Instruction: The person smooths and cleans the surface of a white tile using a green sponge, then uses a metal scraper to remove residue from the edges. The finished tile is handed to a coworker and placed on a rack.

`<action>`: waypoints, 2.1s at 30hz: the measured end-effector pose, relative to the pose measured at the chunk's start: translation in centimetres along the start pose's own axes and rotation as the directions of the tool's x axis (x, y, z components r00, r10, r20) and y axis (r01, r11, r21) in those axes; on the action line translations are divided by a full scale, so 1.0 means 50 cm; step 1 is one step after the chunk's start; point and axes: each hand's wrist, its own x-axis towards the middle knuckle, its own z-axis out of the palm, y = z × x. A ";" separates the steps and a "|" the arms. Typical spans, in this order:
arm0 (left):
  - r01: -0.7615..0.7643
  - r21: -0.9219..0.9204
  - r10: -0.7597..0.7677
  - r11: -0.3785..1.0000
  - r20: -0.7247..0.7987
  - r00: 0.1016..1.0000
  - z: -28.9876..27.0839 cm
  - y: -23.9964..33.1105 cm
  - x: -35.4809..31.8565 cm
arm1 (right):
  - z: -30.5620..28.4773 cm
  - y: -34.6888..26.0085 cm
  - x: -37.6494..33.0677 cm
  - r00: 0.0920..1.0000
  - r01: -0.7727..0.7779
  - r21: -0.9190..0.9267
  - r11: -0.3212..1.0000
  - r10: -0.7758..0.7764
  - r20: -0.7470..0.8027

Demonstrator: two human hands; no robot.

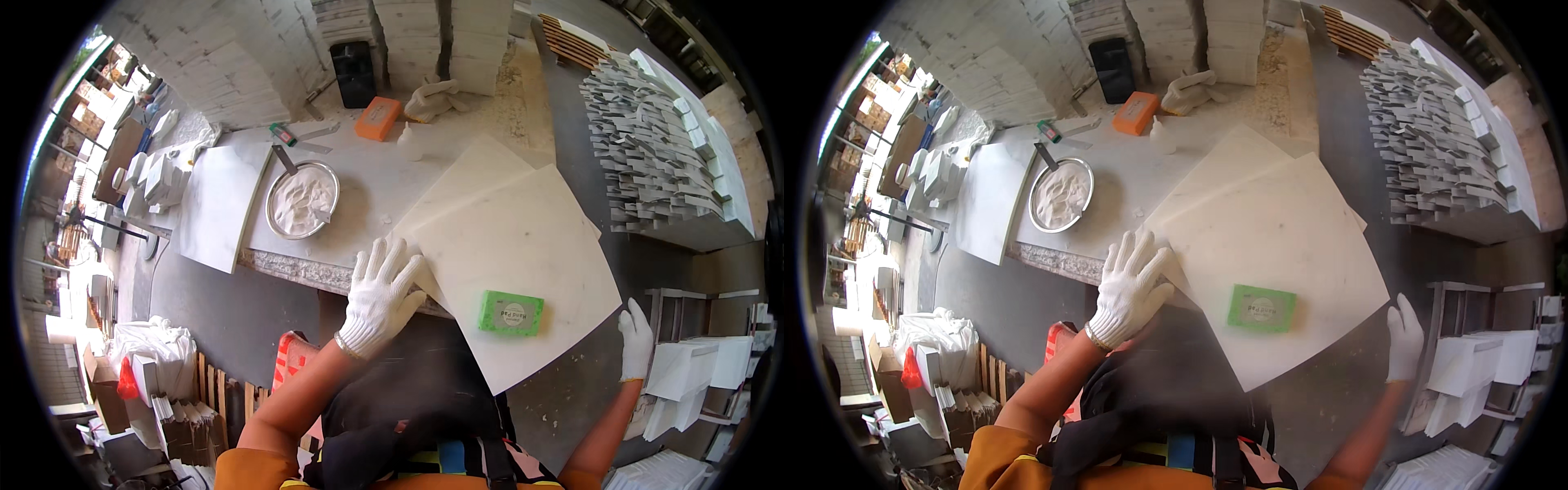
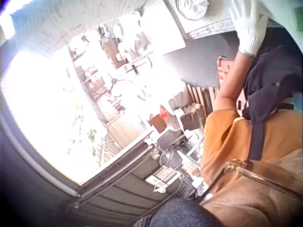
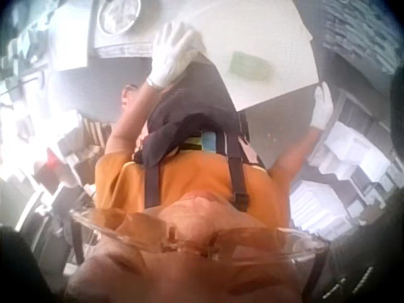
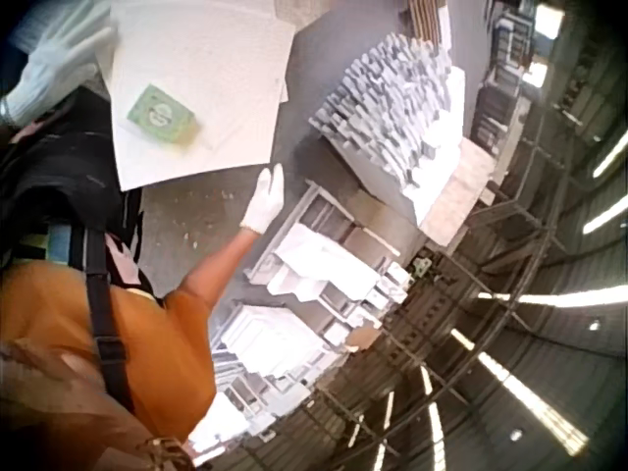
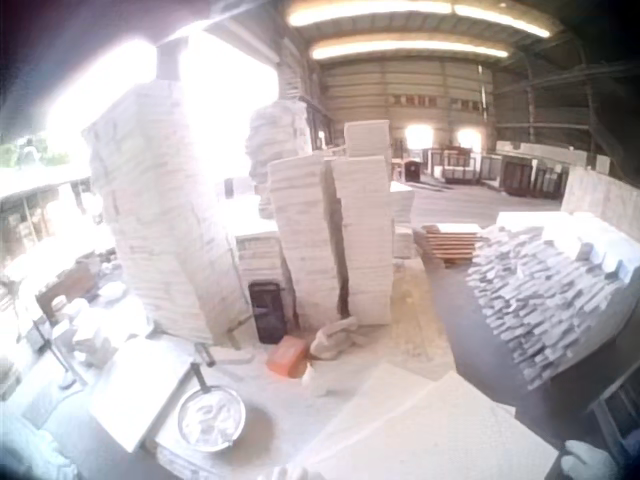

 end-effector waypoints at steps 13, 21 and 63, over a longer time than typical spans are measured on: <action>0.244 -0.604 -0.304 0.759 0.003 0.953 -0.035 -0.017 -0.143 | 0.093 -0.044 0.020 0.997 -0.061 0.212 0.975 0.067 -0.022; 0.404 -0.689 -0.190 0.601 0.368 0.910 -0.020 0.002 -0.137 | 0.094 -0.044 0.029 0.998 0.051 0.025 0.998 -0.050 -0.045; 0.820 -0.509 0.128 -0.260 0.824 0.552 0.072 0.143 -0.068 | 0.210 -0.285 -0.052 0.763 0.605 -0.231 0.762 -0.471 0.442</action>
